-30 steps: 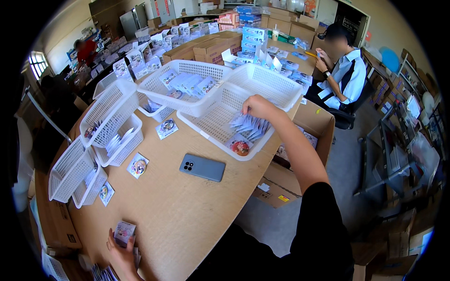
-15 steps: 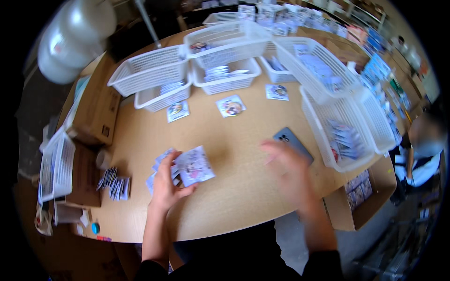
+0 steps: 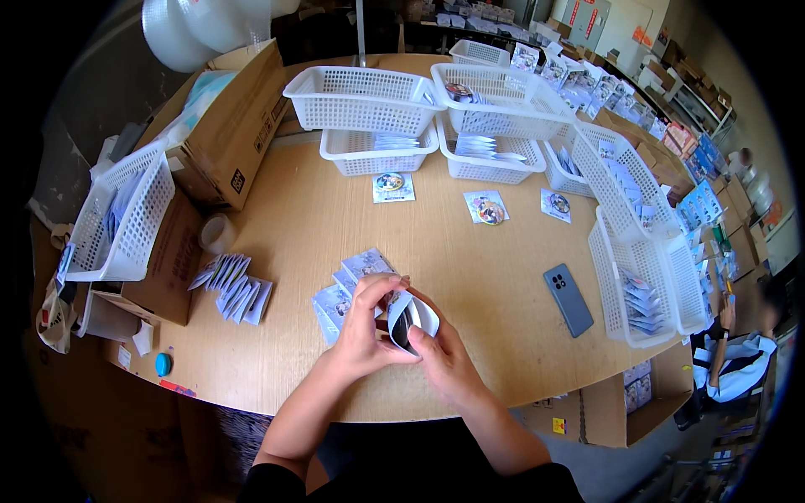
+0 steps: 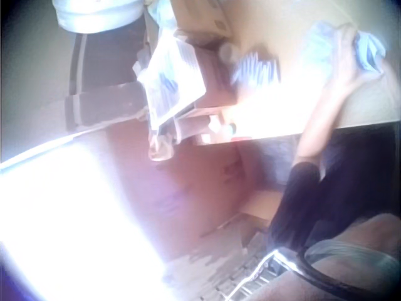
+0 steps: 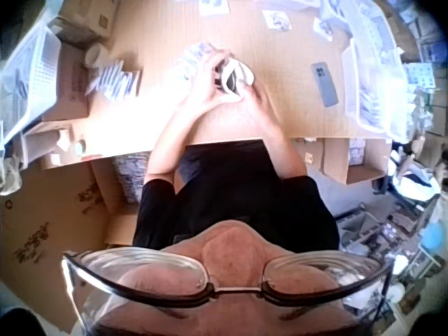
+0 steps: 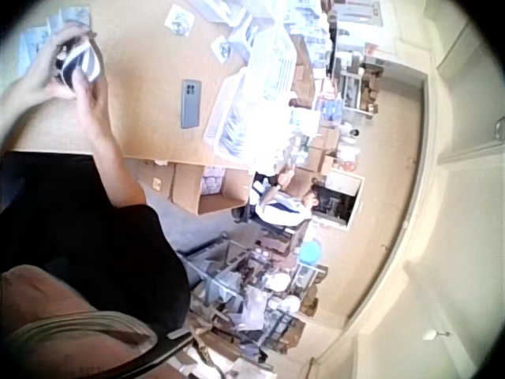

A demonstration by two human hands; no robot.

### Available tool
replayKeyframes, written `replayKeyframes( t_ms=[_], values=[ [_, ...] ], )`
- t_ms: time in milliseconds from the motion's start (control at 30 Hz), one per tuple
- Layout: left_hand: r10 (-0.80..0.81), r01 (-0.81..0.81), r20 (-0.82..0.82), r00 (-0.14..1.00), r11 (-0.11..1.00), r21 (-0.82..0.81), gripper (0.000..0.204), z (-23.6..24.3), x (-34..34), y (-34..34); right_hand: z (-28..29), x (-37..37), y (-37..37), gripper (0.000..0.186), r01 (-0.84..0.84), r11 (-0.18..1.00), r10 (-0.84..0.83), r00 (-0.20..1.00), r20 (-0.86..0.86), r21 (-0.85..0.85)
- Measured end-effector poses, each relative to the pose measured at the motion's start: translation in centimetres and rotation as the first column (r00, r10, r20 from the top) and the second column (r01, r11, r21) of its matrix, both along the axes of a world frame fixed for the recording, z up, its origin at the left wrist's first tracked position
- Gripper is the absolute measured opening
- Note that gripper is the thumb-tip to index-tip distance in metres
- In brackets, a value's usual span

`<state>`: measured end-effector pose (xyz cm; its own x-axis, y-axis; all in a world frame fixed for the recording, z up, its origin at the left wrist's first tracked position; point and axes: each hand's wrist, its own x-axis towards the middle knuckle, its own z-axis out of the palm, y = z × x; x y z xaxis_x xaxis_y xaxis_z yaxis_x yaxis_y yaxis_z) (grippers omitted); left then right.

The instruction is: The person repeatedly picks up small, sealed packets from a table and places them into white plastic baskets. The person handles the packets one by one, occasionally stacking them on the table before transferring them to the baskets. The task involves continuous sorting and organizing of these small items.

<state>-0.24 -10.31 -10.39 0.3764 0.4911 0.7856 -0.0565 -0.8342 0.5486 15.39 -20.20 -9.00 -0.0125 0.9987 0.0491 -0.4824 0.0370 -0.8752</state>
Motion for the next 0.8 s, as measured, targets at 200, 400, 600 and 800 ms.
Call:
replayKeyframes(
  t_ms=[200, 400, 600, 800],
  values=[
    [0.372, -0.448, 0.307, 0.876, 0.863, 0.235, 0.066, -1.0, 1.0, 0.1, 4.0, -1.4, 0.4, 0.049, 0.22, 0.786, -0.562, 0.644, 0.52, 0.578],
    [0.485, -0.577, 0.394, 0.781, 0.802, 0.155, 0.077, -2.2, 0.1, 0.2, 7.2, -2.9, 0.6, 0.028, -0.179, 0.596, -0.76, 0.187, 0.622, 0.782],
    [0.541, -0.625, 0.392, 0.745, 0.771, 0.123, 0.086, -2.6, 0.1, 0.8, 7.1, -3.7, 0.3, 0.032, -0.142, 0.719, -0.662, 0.159, 0.733, 0.68],
    [0.591, -0.635, 0.28, 0.756, 0.767, 0.096, 0.069, -3.0, 0.4, 0.6, 6.0, -2.2, 1.0, 0.038, -0.167, 0.698, -0.658, 0.233, 0.716, 0.696]
  ],
)
